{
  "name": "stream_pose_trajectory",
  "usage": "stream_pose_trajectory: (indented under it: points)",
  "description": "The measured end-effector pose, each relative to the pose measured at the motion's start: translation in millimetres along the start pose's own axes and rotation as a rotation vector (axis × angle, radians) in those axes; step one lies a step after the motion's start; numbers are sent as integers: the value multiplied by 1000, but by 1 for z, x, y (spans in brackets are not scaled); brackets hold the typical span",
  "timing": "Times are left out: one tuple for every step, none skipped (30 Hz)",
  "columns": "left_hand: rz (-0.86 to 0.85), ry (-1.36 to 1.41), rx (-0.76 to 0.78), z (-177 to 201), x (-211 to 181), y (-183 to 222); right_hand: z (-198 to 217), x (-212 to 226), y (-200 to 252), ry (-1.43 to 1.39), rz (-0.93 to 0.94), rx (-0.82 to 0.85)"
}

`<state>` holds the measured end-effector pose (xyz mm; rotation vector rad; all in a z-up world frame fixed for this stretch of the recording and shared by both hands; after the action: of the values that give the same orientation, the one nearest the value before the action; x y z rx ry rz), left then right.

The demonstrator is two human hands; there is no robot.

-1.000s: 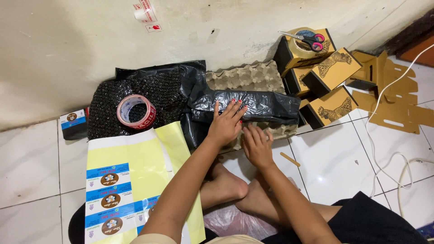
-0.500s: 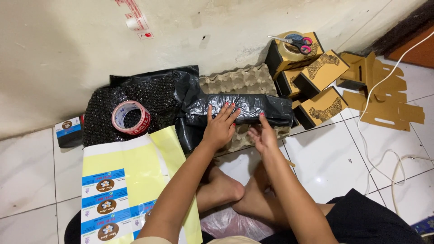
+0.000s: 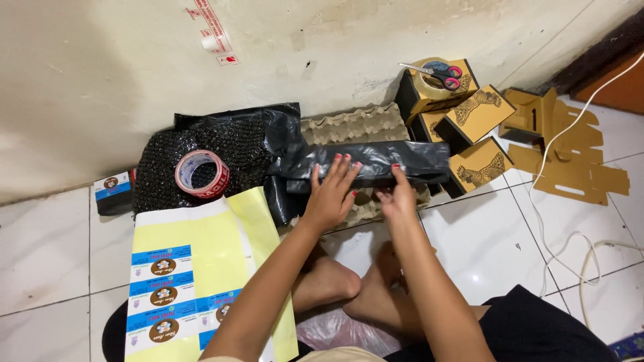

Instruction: The person wraps an item in black plastic film, secures it with adhesive tape, and then peels a label from a sheet and sticks it onto the finished package.

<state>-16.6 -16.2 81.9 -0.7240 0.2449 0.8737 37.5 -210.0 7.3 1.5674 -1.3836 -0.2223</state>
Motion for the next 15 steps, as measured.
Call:
stream_pose_trajectory:
  points:
    - [0, -2, -4, 9, -6, 0, 6, 14, 5, 2, 2, 3]
    - [20, -102, -289, 27, -12, 1, 12, 26, 10, -51, -35, 47]
    - [41, -201, -574, 43, -20, 5, 17, 38, 16, -104, -72, 90]
    - [37, -200, -577, 48, -12, 8, 23, 48, 19, -105, -68, 93]
    - [108, -118, -710, 55, -3, 14, 29, 56, 23, -172, -95, 113]
    - [184, -33, -840, 60, 5, 21, 37, 65, 28, -238, -122, 131]
    - [183, -30, -841, 70, -1, 20, 36, 70, 37, -238, -119, 131]
    - [167, 119, -706, 77, -5, 15, 33, 73, 46, -247, -125, 133]
    - [151, 264, -568, 84, -10, 12, 30, 75, 55, -255, -131, 135]
    - [150, 260, -568, 96, -24, 6, 27, 76, 65, -256, -133, 139]
    - [80, 246, -521, 108, -40, -1, 23, 76, 76, -234, -142, 144]
    - [7, 233, -474, 120, -55, -9, 18, 77, 86, -212, -148, 152]
    - [2, 229, -476, 127, -61, -12, 19, 76, 86, -214, -148, 157]
    - [-16, 223, -448, 133, -68, -15, 20, 76, 86, -197, -152, 174]
    - [-33, 218, -421, 139, -75, -17, 21, 75, 86, -180, -156, 192]
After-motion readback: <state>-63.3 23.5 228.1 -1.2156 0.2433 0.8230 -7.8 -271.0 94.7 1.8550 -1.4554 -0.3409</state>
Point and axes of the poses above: each hand's wrist, its own y-axis away from the middle knuckle, its own z-axis out of the back of the hand, x = y × z, the point moved 3 cm from there along -y, towards the middle knuckle, and after that the axes turned 9 degrees about -z, right-handed, at the moved point
